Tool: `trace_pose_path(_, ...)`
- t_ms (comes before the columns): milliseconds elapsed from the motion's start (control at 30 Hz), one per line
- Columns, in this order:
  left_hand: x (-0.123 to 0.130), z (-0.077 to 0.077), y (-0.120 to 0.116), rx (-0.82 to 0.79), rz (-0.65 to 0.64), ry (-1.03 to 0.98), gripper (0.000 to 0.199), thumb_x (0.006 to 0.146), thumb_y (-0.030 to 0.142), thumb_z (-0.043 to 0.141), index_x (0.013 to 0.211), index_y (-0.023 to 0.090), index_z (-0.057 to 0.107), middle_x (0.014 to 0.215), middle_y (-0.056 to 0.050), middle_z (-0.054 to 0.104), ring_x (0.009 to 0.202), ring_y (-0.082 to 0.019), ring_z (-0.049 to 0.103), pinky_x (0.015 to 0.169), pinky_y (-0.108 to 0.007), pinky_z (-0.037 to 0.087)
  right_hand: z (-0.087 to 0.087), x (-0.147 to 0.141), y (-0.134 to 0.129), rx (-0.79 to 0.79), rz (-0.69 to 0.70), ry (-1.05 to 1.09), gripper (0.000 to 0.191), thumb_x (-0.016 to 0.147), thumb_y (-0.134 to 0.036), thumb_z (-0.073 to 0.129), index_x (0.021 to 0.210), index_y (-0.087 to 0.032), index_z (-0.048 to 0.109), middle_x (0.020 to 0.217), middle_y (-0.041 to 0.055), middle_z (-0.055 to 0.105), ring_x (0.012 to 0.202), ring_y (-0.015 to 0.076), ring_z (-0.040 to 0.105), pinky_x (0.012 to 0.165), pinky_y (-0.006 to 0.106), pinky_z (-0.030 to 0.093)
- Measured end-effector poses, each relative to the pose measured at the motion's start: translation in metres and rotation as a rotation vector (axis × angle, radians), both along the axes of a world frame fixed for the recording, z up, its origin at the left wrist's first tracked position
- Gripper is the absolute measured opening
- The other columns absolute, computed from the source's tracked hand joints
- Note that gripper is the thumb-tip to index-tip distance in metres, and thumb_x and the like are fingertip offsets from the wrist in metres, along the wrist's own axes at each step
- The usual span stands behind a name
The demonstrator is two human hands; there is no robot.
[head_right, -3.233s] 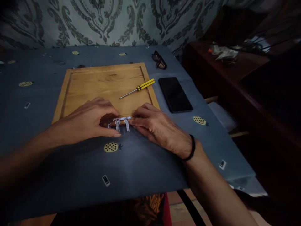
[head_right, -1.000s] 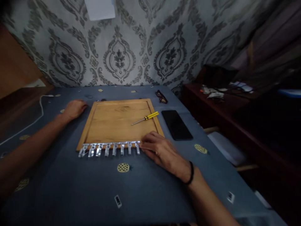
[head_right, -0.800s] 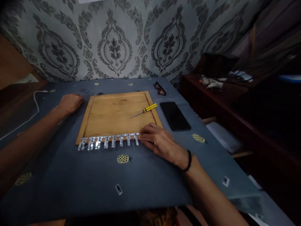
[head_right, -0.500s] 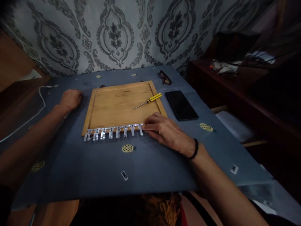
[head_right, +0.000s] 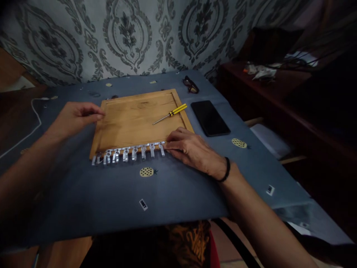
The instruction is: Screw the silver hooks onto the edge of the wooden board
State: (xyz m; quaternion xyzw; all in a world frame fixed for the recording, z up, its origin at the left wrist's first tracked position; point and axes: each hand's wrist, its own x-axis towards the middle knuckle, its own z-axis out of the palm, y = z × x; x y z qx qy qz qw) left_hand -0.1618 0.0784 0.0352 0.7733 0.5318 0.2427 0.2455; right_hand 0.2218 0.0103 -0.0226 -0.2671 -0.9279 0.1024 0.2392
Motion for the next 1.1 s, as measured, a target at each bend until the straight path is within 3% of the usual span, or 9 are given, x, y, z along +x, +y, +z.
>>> trace_pose_path(100, 0.050, 0.008, -0.015, -0.053, -0.158, -0.054, 0.023, 0.081, 0.040, 0.071, 0.091, 0.020, 0.073, 0.091, -0.003, 0.076, 0.086, -0.018, 0.068, 0.081, -0.031, 0.052, 0.001, 0.000, -0.001, -0.019, -0.001, 0.011, 0.028, 0.110, -0.026, 0.053, 0.109, -0.017, 0.080, 0.105, 0.0127, 0.075, 0.096, 0.0210, 0.067, 0.084, 0.035, 0.055)
trace_pose_path(200, 0.095, 0.010, -0.027, -0.128, -0.361, -0.110, 0.015, 0.084, 0.029, 0.068, 0.093, 0.018, 0.072, 0.089, -0.003, 0.076, 0.082, -0.016, 0.068, 0.074, -0.028, 0.053, 0.001, 0.001, -0.002, -0.030, -0.019, 0.002, 0.030, 0.110, -0.030, 0.053, 0.109, -0.019, 0.081, 0.103, 0.0120, 0.075, 0.095, 0.0206, 0.067, 0.082, 0.034, 0.053)
trace_pose_path(367, 0.137, 0.005, -0.029, -0.220, -0.493, -0.011, 0.011, 0.085, 0.009, 0.062, 0.091, 0.016, 0.069, 0.083, 0.000, 0.073, 0.072, -0.012, 0.065, 0.064, -0.022, 0.046, 0.000, 0.001, -0.002, -0.027, -0.012, 0.015, 0.031, 0.111, -0.029, 0.052, 0.110, -0.016, 0.080, 0.102, 0.0117, 0.073, 0.096, 0.0207, 0.064, 0.082, 0.033, 0.050)
trace_pose_path(633, 0.159, 0.004, -0.027, -0.264, -0.542, 0.114, 0.019, 0.083, 0.000, 0.064, 0.091, 0.016, 0.069, 0.077, 0.003, 0.070, 0.067, -0.010, 0.060, 0.062, -0.022, 0.041, 0.000, 0.003, -0.005, -0.082, -0.039, -0.016, 0.035, 0.112, -0.031, 0.048, 0.108, -0.017, 0.080, 0.106, 0.0125, 0.073, 0.101, 0.0236, 0.063, 0.086, 0.037, 0.052)
trace_pose_path(833, 0.165, 0.007, -0.026, -0.285, -0.512, 0.203, 0.015, 0.086, 0.003, 0.065, 0.090, 0.017, 0.067, 0.074, 0.003, 0.069, 0.065, -0.011, 0.058, 0.060, -0.024, 0.038, 0.001, 0.003, -0.005, -0.101, -0.047, -0.005, 0.034, 0.111, -0.029, 0.049, 0.102, -0.019, 0.080, 0.110, 0.0122, 0.074, 0.101, 0.0233, 0.063, 0.086, 0.038, 0.053)
trace_pose_path(1100, 0.165, 0.002, -0.022, -0.284, -0.546, 0.232, 0.008, 0.089, 0.013, 0.064, 0.085, 0.020, 0.061, 0.079, 0.000, 0.070, 0.073, -0.015, 0.063, 0.063, -0.025, 0.041, -0.001, 0.003, -0.006, -0.106, -0.050, 0.012, 0.031, 0.110, -0.028, 0.052, 0.107, -0.019, 0.081, 0.109, 0.0115, 0.075, 0.101, 0.0239, 0.062, 0.086, 0.039, 0.054)
